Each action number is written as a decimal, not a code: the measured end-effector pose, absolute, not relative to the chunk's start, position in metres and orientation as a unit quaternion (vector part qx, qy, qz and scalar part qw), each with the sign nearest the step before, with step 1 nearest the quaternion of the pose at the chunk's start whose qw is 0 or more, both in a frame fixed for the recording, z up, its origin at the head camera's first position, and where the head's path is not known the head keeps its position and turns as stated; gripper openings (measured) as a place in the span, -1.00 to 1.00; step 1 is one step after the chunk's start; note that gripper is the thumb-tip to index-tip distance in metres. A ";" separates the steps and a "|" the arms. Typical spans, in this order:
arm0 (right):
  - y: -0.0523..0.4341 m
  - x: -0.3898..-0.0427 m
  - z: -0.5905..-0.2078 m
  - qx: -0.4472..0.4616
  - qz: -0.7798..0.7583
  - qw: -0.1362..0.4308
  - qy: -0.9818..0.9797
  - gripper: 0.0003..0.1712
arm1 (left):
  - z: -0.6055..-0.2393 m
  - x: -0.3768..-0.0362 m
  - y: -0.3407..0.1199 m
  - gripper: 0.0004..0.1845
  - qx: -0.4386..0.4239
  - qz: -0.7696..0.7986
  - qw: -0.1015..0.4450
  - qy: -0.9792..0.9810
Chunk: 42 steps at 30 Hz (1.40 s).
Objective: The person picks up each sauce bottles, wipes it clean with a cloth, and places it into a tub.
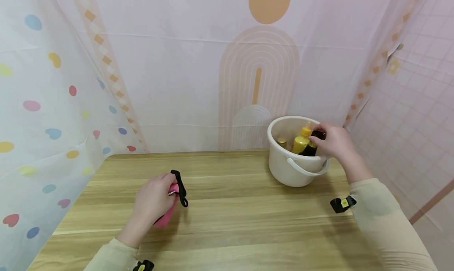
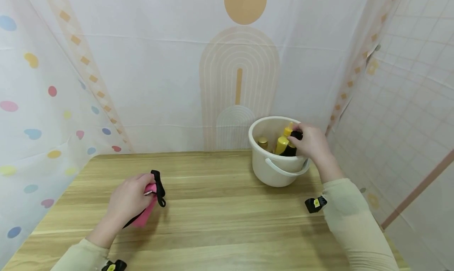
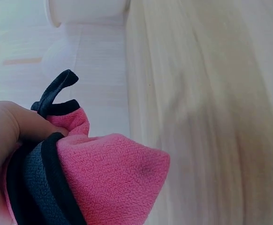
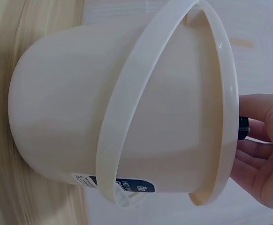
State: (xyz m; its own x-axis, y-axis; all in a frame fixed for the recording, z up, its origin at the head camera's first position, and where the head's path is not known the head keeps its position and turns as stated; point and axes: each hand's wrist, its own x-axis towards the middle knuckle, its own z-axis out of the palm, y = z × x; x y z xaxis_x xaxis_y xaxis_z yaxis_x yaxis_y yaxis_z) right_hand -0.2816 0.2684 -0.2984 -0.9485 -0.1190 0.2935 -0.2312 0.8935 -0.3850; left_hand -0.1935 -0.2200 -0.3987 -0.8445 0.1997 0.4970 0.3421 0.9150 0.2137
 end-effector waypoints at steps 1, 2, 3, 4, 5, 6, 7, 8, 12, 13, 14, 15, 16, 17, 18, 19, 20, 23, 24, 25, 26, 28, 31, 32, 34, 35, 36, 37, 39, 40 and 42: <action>0.269 -0.281 -0.299 0.094 0.212 0.137 -0.963 -0.65 | -0.398 -0.195 -0.220 -0.66 -0.140 -0.149 0.233 -0.951; 0.270 -0.281 -0.300 0.098 0.213 0.140 -0.962 -0.66 | -0.398 -0.196 -0.220 -0.67 -0.138 -0.147 0.227 -0.953; 0.270 -0.281 -0.301 0.101 0.213 0.143 -0.961 -0.66 | -0.398 -0.197 -0.220 -0.67 -0.137 -0.145 0.220 -0.955; 0.271 -0.281 -0.301 0.104 0.214 0.145 -0.960 -0.67 | -0.399 -0.198 -0.220 -0.68 -0.137 -0.143 0.215 -0.956; 0.271 -0.281 -0.302 0.106 0.214 0.147 -0.960 -0.67 | -0.399 -0.199 -0.220 -0.68 -0.138 -0.141 0.211 -0.958; 0.272 -0.281 -0.302 0.108 0.214 0.150 -0.959 -0.68 | -0.400 -0.199 -0.221 -0.69 -0.138 -0.138 0.208 -0.958; 0.272 -0.281 -0.303 0.109 0.214 0.152 -0.959 -0.68 | -0.401 -0.200 -0.221 -0.69 -0.139 -0.137 0.205 -0.959; 0.272 -0.280 -0.303 0.110 0.214 0.154 -0.958 -0.69 | -0.402 -0.201 -0.221 -0.69 -0.138 -0.136 0.202 -0.960; 0.273 -0.278 -0.302 0.111 0.213 0.158 -0.958 -0.70 | -0.404 -0.201 -0.222 -0.69 -0.137 -0.138 0.198 -0.961; 0.273 -0.277 -0.302 0.111 0.212 0.159 -0.958 -0.69 | -0.404 -0.201 -0.222 -0.69 -0.136 -0.139 0.197 -0.961; 0.274 -0.277 -0.302 0.112 0.212 0.158 -0.958 -0.69 | -0.404 -0.201 -0.222 -0.69 -0.135 -0.139 0.197 -0.961; 0.274 -0.276 -0.302 0.112 0.211 0.158 -0.958 -0.68 | -0.404 -0.201 -0.223 -0.69 -0.135 -0.140 0.194 -0.962; 0.274 -0.275 -0.301 0.112 0.209 0.158 -0.958 -0.68 | -0.404 -0.201 -0.223 -0.69 -0.135 -0.140 0.191 -0.962; 0.274 -0.274 -0.301 0.111 0.206 0.157 -0.959 -0.67 | -0.404 -0.201 -0.224 -0.69 -0.134 -0.140 0.188 -0.963; 0.275 -0.274 -0.301 0.110 0.205 0.155 -0.960 -0.66 | -0.403 -0.201 -0.224 -0.70 -0.133 -0.140 0.183 -0.964; 0.276 -0.273 -0.301 0.109 0.204 0.154 -0.961 -0.66 | -0.403 -0.202 -0.224 -0.70 -0.131 -0.139 0.178 -0.965; 0.276 -0.272 -0.302 0.107 0.204 0.152 -0.961 -0.65 | -0.403 -0.202 -0.225 -0.70 -0.129 -0.138 0.173 -0.967; 0.278 -0.271 -0.302 0.104 0.204 0.145 -0.962 -0.64 | -0.403 -0.203 -0.226 -0.68 -0.125 -0.127 0.168 -0.969; 0.278 -0.270 -0.302 0.106 0.206 0.145 -0.962 -0.64 | -0.404 -0.203 -0.227 -0.67 -0.125 -0.122 0.169 -0.970; 0.279 -0.270 -0.302 0.107 0.206 0.145 -0.962 -0.64 | -0.405 -0.203 -0.227 -0.66 -0.124 -0.116 0.172 -0.970; 0.279 -0.269 -0.302 0.108 0.207 0.145 -0.962 -0.64 | -0.406 -0.204 -0.228 -0.65 -0.125 -0.109 0.176 -0.970; 0.280 -0.269 -0.302 0.111 0.206 0.148 -0.961 -0.63 | -0.409 -0.205 -0.229 -0.63 -0.125 -0.095 0.180 -0.971; 0.281 -0.268 -0.303 0.114 0.205 0.153 -0.960 -0.61 | -0.415 -0.207 -0.230 -0.65 -0.125 -0.079 0.175 -0.973; 0.281 -0.268 -0.303 0.114 0.205 0.154 -0.960 -0.61 | -0.417 -0.208 -0.231 -0.65 -0.125 -0.075 0.172 -0.974; 0.282 -0.268 -0.304 0.114 0.205 0.156 -0.960 -0.60 | -0.421 -0.210 -0.231 -0.66 -0.127 -0.070 0.164 -0.976; 0.282 -0.268 -0.304 0.114 0.206 0.157 -0.959 -0.60 | -0.422 -0.211 -0.230 -0.66 -0.129 -0.070 0.161 -0.976; 0.282 -0.267 -0.305 0.114 0.206 0.158 -0.959 -0.60 | -0.423 -0.212 -0.230 -0.65 -0.131 -0.070 0.156 -0.977; 0.283 -0.267 -0.305 0.115 0.208 0.160 -0.958 -0.60 | -0.425 -0.212 -0.229 -0.65 -0.134 -0.068 0.151 -0.977; 0.283 -0.267 -0.305 0.117 0.210 0.162 -0.957 -0.59 | -0.427 -0.211 -0.227 -0.67 -0.136 -0.063 0.139 -0.979; 0.284 -0.267 -0.306 0.118 0.211 0.164 -0.956 -0.59 | -0.429 -0.210 -0.226 -0.68 -0.136 -0.059 0.131 -0.980; 0.284 -0.265 -0.306 0.120 0.212 0.165 -0.956 -0.57 | -0.431 -0.208 -0.224 -0.67 -0.132 -0.053 0.115 -0.983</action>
